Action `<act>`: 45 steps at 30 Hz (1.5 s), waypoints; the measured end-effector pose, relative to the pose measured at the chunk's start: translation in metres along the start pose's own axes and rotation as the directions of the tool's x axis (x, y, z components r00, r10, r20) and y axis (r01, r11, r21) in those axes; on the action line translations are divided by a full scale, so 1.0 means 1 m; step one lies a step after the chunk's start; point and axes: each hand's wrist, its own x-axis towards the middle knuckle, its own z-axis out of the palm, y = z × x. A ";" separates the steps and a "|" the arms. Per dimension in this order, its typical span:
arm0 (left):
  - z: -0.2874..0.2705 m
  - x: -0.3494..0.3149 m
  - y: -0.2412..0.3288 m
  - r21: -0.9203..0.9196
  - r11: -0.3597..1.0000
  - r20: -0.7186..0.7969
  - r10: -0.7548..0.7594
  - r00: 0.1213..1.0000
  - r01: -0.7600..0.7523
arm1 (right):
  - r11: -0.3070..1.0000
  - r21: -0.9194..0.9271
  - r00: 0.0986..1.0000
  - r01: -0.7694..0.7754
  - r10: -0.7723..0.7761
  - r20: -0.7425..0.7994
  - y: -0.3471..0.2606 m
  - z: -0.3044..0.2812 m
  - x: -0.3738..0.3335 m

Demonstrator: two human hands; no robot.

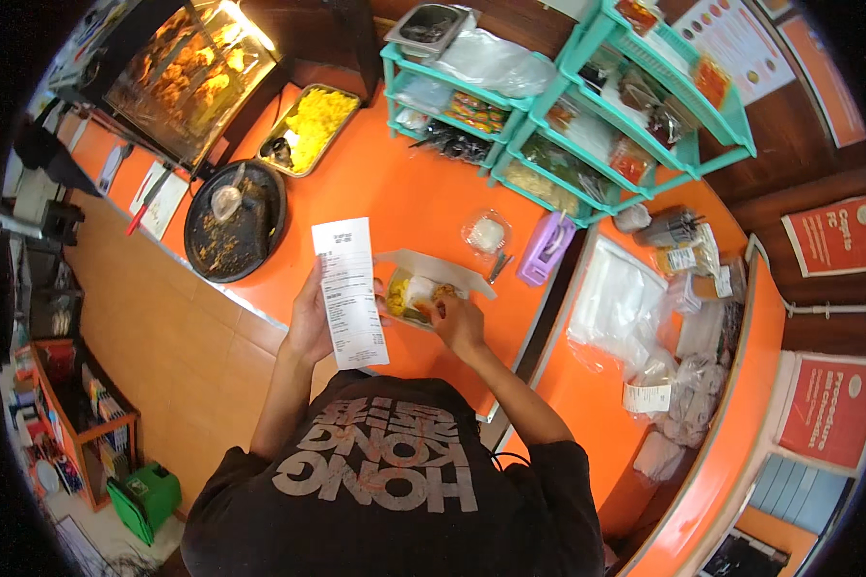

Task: The recorder prepares a food order by placing rice and fried chicken into a container, adding condiment packets, and checking a receipt.

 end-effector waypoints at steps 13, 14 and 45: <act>0.021 0.005 0.004 -0.055 0.997 0.087 -0.044 0.995 0.049 | 0.998 -0.017 0.993 0.058 -0.056 0.105 -0.004 0.014 -0.003; 0.024 0.006 0.004 -0.064 0.996 0.101 -0.052 0.994 0.058 | 0.994 -0.083 0.993 0.075 -0.067 0.101 0.001 0.020 -0.002; 0.034 0.012 -0.003 -0.086 0.991 0.153 -0.085 0.985 0.099 | 1.000 -0.006 0.992 0.014 -0.013 0.123 0.011 0.037 -0.002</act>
